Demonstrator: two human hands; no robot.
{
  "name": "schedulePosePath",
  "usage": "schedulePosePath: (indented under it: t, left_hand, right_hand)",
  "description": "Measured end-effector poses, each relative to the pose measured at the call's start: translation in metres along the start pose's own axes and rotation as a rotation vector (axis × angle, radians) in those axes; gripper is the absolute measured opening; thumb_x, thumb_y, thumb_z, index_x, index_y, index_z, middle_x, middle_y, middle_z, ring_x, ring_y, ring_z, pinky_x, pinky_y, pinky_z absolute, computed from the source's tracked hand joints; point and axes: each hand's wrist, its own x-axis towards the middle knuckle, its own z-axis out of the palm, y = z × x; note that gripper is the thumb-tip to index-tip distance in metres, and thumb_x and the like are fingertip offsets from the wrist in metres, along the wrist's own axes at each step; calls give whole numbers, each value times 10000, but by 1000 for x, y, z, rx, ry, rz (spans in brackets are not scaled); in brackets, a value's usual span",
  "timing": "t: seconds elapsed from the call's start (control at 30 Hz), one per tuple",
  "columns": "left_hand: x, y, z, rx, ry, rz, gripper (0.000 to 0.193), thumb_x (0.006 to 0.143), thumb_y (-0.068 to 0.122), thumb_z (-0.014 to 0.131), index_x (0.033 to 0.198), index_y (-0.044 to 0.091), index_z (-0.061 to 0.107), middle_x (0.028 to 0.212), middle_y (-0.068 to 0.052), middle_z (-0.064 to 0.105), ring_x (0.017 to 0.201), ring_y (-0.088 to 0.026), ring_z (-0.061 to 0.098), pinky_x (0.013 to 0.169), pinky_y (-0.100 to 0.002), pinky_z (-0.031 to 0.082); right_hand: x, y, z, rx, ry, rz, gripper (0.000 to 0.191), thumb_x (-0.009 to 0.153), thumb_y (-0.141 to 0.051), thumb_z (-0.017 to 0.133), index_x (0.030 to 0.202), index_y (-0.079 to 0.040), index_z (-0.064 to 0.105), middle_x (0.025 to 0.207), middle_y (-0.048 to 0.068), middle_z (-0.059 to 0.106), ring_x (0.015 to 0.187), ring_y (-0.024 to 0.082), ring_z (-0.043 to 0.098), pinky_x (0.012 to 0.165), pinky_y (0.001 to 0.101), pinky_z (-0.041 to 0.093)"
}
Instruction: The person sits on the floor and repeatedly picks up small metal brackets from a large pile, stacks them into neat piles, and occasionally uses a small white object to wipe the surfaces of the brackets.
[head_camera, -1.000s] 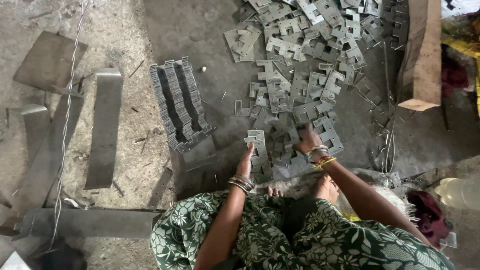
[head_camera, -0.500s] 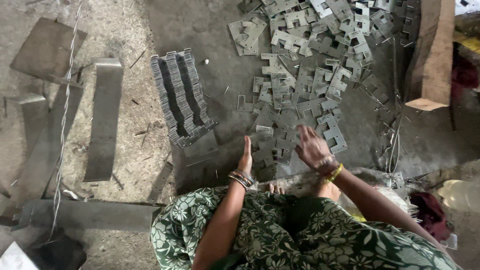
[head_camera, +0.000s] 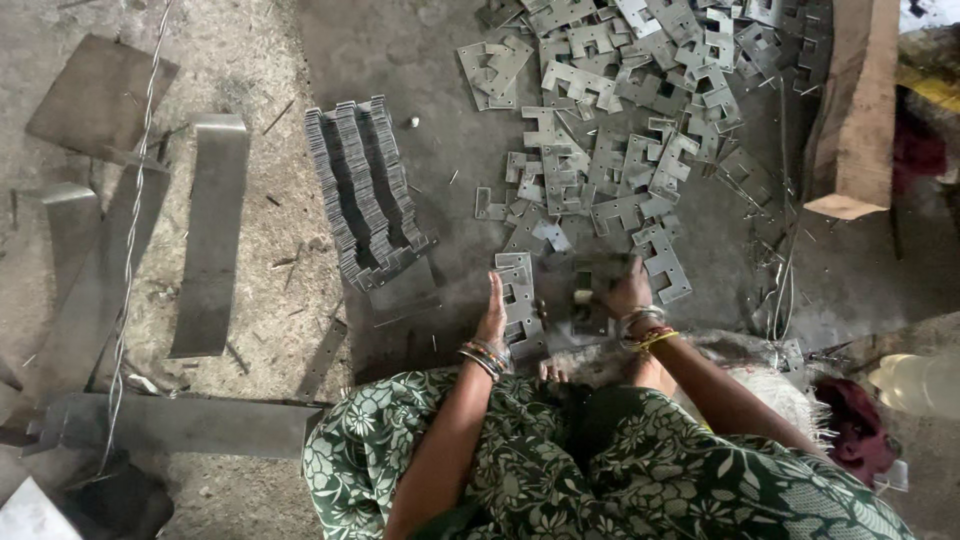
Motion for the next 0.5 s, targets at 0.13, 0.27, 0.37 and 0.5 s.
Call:
schedulePosePath:
  t: [0.13,0.27,0.37,0.5]
  left_hand:
    - [11,-6,-12,176,-80,87,958,967,748,322,1651,98,153,1683,-51,246,1502,-171,293,1216,-359,228]
    - [17,-7,-16,60,-295,36,986,993,757,302,1619,-5,311,1550,-224,457,1361,-283,514,1137,-416,420]
    - [14,-6,-12,63,-250,277,869,977,704,379,1609,143,176,1626,13,358,1446,-116,456,1229,-341,357]
    - [5,-1,-5,-5,-282,-108,918,990,721,319,1579,21,394,1422,-163,553,1223,-237,576,1045,-418,463]
  right_hand:
    - [4,-4,-3,21,-240,216,579,774,-427,810,1240,-112,672,1036,179,760,891,360,737,772,449,611]
    - [15,-9,-21,328,-451,-56,689,642,-347,879,1237,-108,626,1072,140,756,911,283,732,734,378,637]
    - [27,0,-44,25,-304,70,618,737,-324,848,1294,-146,646,1113,142,763,999,294,737,824,407,613]
    - [42,28,-64,-389,-119,148,796,667,-236,920,1348,-50,551,1123,252,678,1001,446,669,818,513,563]
